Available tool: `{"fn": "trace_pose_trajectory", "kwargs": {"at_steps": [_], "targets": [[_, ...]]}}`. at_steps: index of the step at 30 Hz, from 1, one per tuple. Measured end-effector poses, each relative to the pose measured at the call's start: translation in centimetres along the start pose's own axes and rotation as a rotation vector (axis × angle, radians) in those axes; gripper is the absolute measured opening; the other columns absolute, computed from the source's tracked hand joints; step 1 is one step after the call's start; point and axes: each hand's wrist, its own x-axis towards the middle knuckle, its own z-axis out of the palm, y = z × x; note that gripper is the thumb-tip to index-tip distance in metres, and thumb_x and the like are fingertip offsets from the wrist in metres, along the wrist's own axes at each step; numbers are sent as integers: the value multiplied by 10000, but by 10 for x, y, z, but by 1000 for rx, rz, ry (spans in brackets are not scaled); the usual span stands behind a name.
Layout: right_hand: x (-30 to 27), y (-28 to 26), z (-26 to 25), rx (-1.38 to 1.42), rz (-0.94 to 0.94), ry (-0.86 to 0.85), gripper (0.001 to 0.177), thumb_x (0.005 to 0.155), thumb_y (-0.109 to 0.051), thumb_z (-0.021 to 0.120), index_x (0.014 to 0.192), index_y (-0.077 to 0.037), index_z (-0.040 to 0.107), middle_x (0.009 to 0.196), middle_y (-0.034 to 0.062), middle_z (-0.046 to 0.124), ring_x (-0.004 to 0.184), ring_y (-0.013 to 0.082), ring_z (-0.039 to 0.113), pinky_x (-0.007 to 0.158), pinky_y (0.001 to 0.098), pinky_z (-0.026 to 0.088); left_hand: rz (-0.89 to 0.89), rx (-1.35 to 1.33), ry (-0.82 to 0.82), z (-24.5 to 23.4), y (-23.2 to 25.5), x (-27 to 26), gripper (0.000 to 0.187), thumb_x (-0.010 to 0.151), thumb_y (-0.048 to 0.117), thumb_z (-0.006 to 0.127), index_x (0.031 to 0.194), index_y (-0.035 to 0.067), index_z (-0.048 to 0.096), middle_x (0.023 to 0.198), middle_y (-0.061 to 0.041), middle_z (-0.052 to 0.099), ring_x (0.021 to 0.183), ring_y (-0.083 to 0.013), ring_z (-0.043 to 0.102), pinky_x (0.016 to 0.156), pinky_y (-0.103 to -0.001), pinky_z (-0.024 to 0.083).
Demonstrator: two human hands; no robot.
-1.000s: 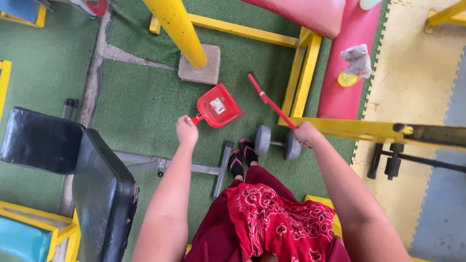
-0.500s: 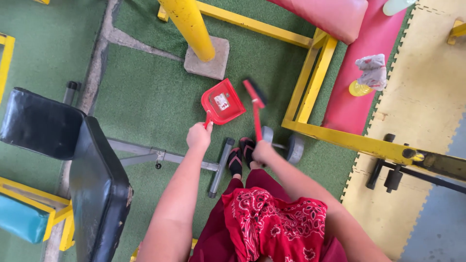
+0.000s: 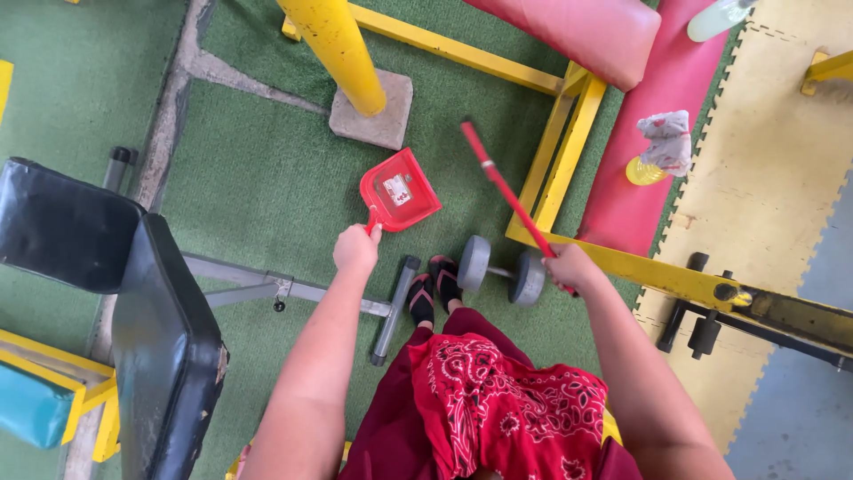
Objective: Sweeping the gym floor around equipment using a small broom and dustpan.
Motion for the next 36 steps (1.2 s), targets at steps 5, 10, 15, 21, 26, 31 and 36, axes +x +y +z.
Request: {"fn": "trace_pose_trajectory", "kwargs": {"at_steps": [5, 10, 15, 21, 26, 31, 36], "targets": [[75, -9, 57, -179, 57, 161, 222, 840, -112, 640, 988, 30, 723, 731, 206, 709, 650, 320, 717, 574, 443, 562, 15, 15, 15, 8, 2, -2, 404, 925, 479, 670, 1061, 113, 771, 992, -188, 756, 956, -396, 726, 825, -523, 572], [40, -68, 144, -221, 89, -36, 266, 855, -95, 617, 1043, 82, 678, 859, 244, 755, 749, 335, 786, 665, 462, 650, -44, 106, -1, 4, 8, -1, 481, 948, 540, 667, 968, 70, 770, 975, -205, 753, 957, -401, 730, 823, -520, 581], [-18, -116, 126, -346, -20, -167, 271, 886, -97, 586, 1068, 58, 713, 785, 207, 739, 648, 294, 746, 574, 427, 612, -82, 54, 66, -7, -26, 10, 562, 914, 636, 651, 954, 86, 761, 967, -188, 751, 950, -404, 726, 806, -536, 574], [25, -97, 75, -168, -163, -283, 140, 951, -144, 611, 964, -8, 642, 670, 108, 598, 485, 190, 568, 413, 344, 454, -188, -33, 208, -44, -79, 7, 561, 900, 650, 658, 976, 103, 754, 983, -198, 737, 963, -412, 709, 791, -543, 560], [-7, -145, 67, -96, -217, -360, 150, 991, -153, 576, 932, -18, 603, 676, 33, 542, 484, 123, 504, 402, 303, 425, -223, -140, 263, -92, -96, 10, 541, 920, 618, 654, 988, 92, 765, 1006, -188, 747, 982, -404, 713, 831, -527, 559], [-35, -197, 77, -82, -274, -410, 174, 1009, -185, 560, 958, -27, 614, 693, 22, 540, 493, 102, 499, 415, 277, 430, -267, -158, 274, -148, -108, 11, 520, 908, 590, 679, 998, 86, 770, 1019, -184, 748, 987, -394, 710, 844, -513, 556], [-61, -246, 83, -56, -301, -415, 228, 1013, -203, 548, 1173, -76, 647, 713, 6, 544, 505, 78, 490, 420, 253, 420, -334, -242, 383, -185, -113, 22, 478, 883, 568, 706, 988, 105, 768, 1019, -166, 744, 982, -371, 713, 831, -498, 560]]}}
